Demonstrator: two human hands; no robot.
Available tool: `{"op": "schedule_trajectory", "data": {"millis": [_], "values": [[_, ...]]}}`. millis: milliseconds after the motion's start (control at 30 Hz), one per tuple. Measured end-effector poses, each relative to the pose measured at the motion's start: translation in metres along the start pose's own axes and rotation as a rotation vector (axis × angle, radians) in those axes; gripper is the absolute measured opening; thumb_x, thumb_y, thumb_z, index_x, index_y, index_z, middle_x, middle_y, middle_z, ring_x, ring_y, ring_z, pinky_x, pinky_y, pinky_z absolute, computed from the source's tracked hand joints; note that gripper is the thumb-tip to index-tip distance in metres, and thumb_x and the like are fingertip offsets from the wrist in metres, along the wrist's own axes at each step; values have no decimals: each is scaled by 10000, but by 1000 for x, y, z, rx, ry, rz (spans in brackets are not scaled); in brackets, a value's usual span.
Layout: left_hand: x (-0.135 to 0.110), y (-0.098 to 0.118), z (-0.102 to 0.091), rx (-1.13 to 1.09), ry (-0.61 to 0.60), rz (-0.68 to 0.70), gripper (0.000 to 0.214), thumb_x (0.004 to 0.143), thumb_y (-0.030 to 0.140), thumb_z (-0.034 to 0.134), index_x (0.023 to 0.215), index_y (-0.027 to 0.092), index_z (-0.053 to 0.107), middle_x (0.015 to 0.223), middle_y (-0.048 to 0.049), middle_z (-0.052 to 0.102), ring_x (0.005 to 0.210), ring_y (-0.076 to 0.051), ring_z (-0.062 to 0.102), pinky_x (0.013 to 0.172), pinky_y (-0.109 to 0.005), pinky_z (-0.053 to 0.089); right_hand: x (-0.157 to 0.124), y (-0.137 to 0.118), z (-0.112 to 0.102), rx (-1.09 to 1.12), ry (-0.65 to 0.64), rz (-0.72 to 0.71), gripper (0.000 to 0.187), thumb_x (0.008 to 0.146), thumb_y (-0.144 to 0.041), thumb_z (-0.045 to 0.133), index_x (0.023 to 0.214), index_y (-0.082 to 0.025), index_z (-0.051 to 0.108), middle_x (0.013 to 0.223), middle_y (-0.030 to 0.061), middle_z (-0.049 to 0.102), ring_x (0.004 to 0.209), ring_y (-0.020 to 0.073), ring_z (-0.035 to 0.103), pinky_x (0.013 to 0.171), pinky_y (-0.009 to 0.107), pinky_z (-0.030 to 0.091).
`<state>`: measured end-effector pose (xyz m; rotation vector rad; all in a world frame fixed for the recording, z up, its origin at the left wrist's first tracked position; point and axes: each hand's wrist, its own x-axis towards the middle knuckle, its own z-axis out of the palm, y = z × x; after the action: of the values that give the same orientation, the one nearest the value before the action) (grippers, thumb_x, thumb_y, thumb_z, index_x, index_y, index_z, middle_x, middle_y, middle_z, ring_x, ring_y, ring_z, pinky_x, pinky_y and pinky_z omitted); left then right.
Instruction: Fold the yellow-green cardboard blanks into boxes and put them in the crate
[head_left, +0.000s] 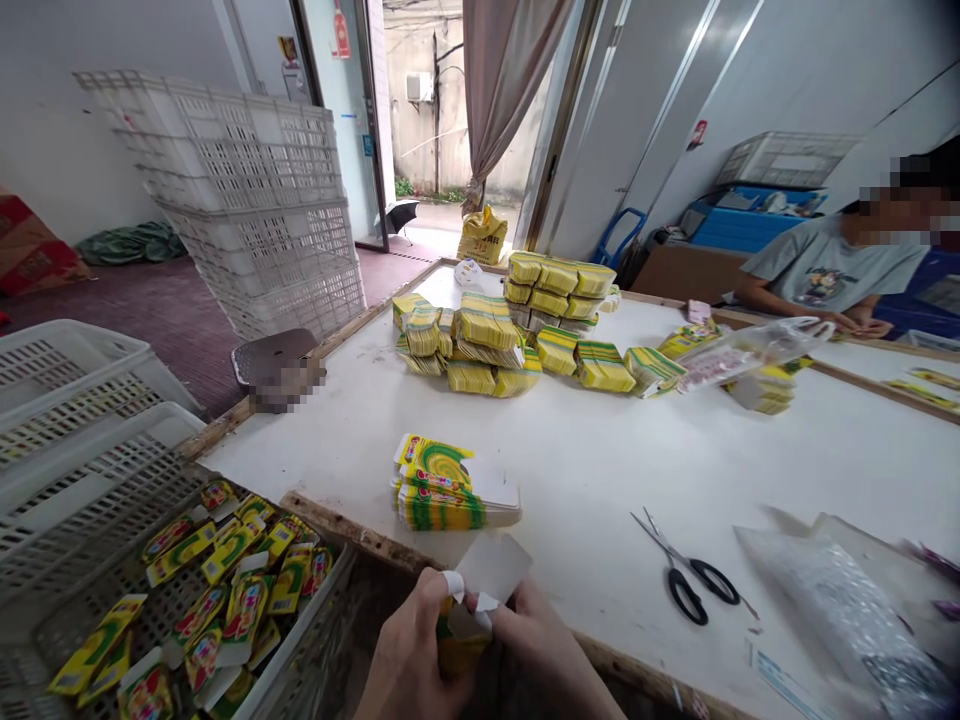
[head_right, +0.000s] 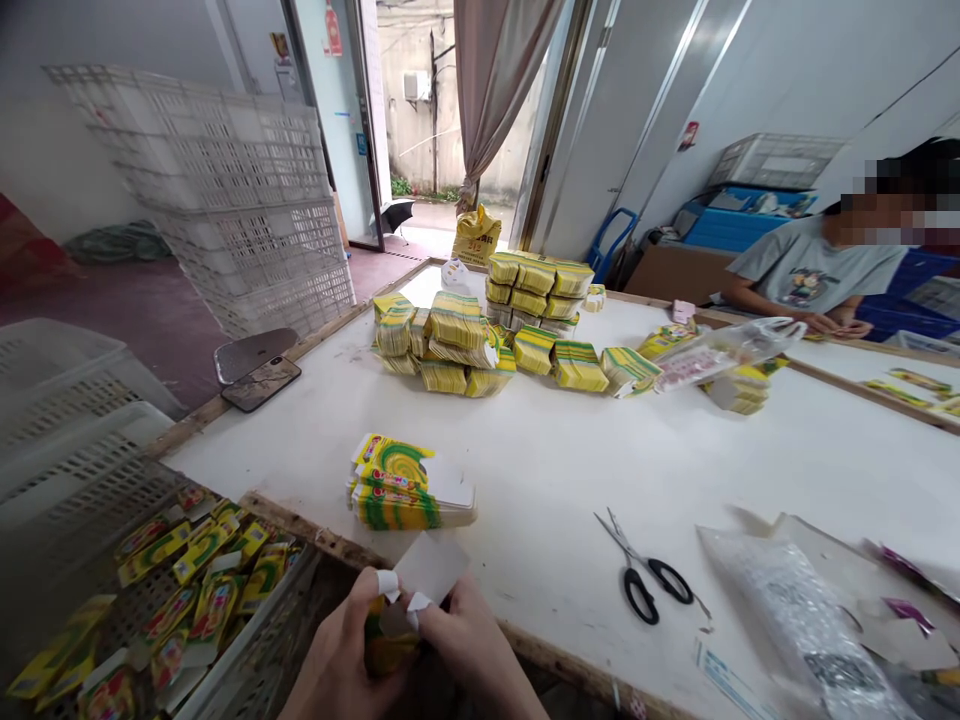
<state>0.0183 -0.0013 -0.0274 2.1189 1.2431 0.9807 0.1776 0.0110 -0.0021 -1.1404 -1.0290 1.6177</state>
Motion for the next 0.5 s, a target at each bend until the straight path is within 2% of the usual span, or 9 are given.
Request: {"op": "schedule_trajectory", "data": {"millis": [100, 200, 233, 300, 367, 433, 500], "values": [[-3, -1, -1, 9, -51, -80, 535, 694, 155, 568, 1159, 272, 330, 829, -6, 638, 709, -207, 667, 612, -293, 517, 1, 8, 1, -132, 25, -28, 276, 773, -404, 678, 877, -148, 668, 858, 67, 683, 809, 239, 601, 732, 323, 469], [-2, -4, -6, -8, -94, -122, 516, 708, 163, 560, 1160, 266, 332, 847, -13, 667, 730, -217, 681, 640, -311, 526, -5, 10, 4, -314, 37, -143, 240, 828, -333, 600, 963, -153, 681, 938, 91, 689, 873, 258, 603, 807, 352, 482], [-1, -4, -7, -39, -109, -131, 528, 722, 173, 553, 1190, 257, 322, 880, -25, 679, 751, -218, 688, 657, -315, 536, -8, 10, 6, -363, 12, -178, 273, 831, -291, 590, 1056, -161, 673, 1011, 98, 690, 921, 266, 607, 848, 360, 482], [2, -4, -8, -125, -155, -119, 597, 735, 176, 539, 1273, 234, 289, 991, -61, 693, 812, -218, 700, 695, -313, 561, -14, 9, 10, -428, -59, -250, 473, 809, -207, 596, 1282, -198, 583, 1222, 108, 643, 1090, 289, 589, 959, 378, 455], [4, -4, -7, -170, -187, -82, 671, 730, 164, 543, 1335, 222, 258, 1125, -102, 672, 898, -223, 702, 740, -312, 582, -17, 12, 12, -456, -110, -305, 629, 797, -155, 594, 1408, -242, 474, 1394, 96, 543, 1270, 301, 501, 1063, 393, 391], [4, -4, -4, -137, -155, -69, 694, 741, 164, 558, 1357, 215, 244, 1217, -140, 627, 999, -246, 683, 797, -343, 589, -17, 18, 12, -473, -103, -337, 598, 836, -144, 544, 1417, -267, 471, 1452, 81, 494, 1359, 283, 423, 1125, 407, 323], [4, -5, -4, -47, -56, -100, 690, 739, 167, 577, 1348, 196, 254, 1259, -175, 582, 1094, -288, 639, 863, -422, 576, -14, 24, 7, -475, -25, -354, 515, 896, -151, 465, 1393, -283, 502, 1468, 73, 481, 1382, 253, 400, 1144, 417, 297]]}}
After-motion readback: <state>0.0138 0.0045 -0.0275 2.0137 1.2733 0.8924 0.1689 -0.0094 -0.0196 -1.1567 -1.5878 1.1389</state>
